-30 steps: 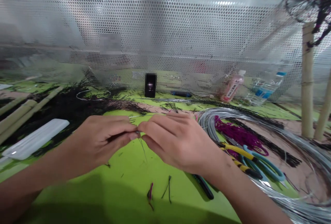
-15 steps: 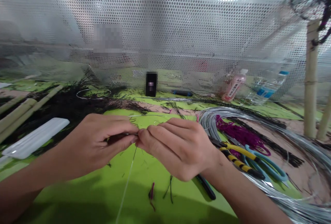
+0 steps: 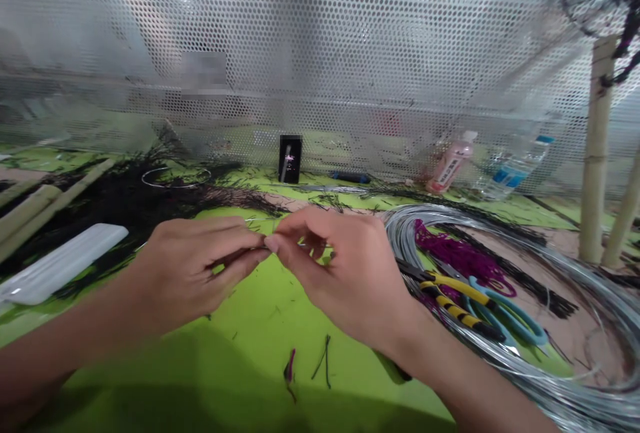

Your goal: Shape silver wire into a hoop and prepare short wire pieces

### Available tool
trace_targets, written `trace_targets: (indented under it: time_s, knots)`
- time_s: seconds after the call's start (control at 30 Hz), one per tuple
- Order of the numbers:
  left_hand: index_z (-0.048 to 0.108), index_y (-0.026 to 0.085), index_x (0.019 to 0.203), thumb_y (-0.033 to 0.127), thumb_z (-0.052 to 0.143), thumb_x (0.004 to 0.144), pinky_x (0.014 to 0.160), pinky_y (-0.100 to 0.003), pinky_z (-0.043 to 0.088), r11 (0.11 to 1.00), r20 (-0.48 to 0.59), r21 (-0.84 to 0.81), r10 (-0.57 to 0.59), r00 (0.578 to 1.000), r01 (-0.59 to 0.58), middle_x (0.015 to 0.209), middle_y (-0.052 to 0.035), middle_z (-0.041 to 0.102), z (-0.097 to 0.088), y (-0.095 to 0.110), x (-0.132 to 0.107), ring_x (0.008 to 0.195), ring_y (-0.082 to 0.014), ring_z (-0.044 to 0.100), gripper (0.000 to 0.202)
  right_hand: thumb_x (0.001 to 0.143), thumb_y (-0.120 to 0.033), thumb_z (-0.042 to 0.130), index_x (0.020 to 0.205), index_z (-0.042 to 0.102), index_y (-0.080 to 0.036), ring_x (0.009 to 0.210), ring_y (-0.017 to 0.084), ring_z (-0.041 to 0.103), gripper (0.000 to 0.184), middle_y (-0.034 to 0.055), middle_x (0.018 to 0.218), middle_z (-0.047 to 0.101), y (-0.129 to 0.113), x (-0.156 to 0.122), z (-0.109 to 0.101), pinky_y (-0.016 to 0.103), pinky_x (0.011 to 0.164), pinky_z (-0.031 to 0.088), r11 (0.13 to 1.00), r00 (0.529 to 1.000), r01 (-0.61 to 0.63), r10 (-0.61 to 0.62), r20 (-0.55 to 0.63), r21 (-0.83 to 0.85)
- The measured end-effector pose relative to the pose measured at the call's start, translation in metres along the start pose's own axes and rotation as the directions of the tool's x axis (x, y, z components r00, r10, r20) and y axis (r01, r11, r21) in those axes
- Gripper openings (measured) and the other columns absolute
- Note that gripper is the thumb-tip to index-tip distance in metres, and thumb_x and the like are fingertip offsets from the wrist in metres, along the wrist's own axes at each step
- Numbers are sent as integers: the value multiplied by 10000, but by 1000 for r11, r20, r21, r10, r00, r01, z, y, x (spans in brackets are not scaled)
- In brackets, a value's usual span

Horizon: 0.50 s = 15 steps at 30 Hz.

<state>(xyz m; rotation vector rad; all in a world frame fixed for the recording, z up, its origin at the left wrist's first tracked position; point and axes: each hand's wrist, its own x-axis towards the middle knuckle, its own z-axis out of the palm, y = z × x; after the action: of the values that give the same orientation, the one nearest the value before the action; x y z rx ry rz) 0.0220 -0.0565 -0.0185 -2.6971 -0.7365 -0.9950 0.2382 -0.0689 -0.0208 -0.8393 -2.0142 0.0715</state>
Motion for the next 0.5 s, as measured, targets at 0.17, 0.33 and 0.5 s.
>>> trace_targets:
  time_s: [0.17, 0.33, 0.5]
  knots:
    - [662, 145, 794, 140, 599, 995, 517, -242, 291, 989, 105, -97, -103, 989, 113, 616, 53, 529, -9, 1, 3, 531, -88, 444, 211, 899, -57, 768, 1015, 744, -138, 762, 159, 778, 144, 54, 903, 825, 16, -5, -1, 276, 742, 641, 775, 821, 531, -570, -17, -343]
    - [565, 154, 682, 126, 583, 1004, 518, -240, 294, 987, 165, -112, -95, 982, 114, 593, 56, 488, -9, -1, 6, 537, -87, 424, 324, 934, -104, 754, 1051, 739, -163, 806, 160, 783, 132, 44, 930, 828, 19, -6, 1, 277, 769, 640, 773, 821, 525, -570, -26, -355]
    - [667, 135, 787, 147, 527, 1059, 555, -273, 353, 996, 95, -88, 14, 995, -5, 687, 12, 603, -5, 0, 3, 597, -110, 516, 306, 992, -165, 659, 901, 729, -184, 580, 96, 643, 117, -28, 720, 730, 2, 0, -6, 252, 537, 475, 977, 980, 184, -174, 94, -107]
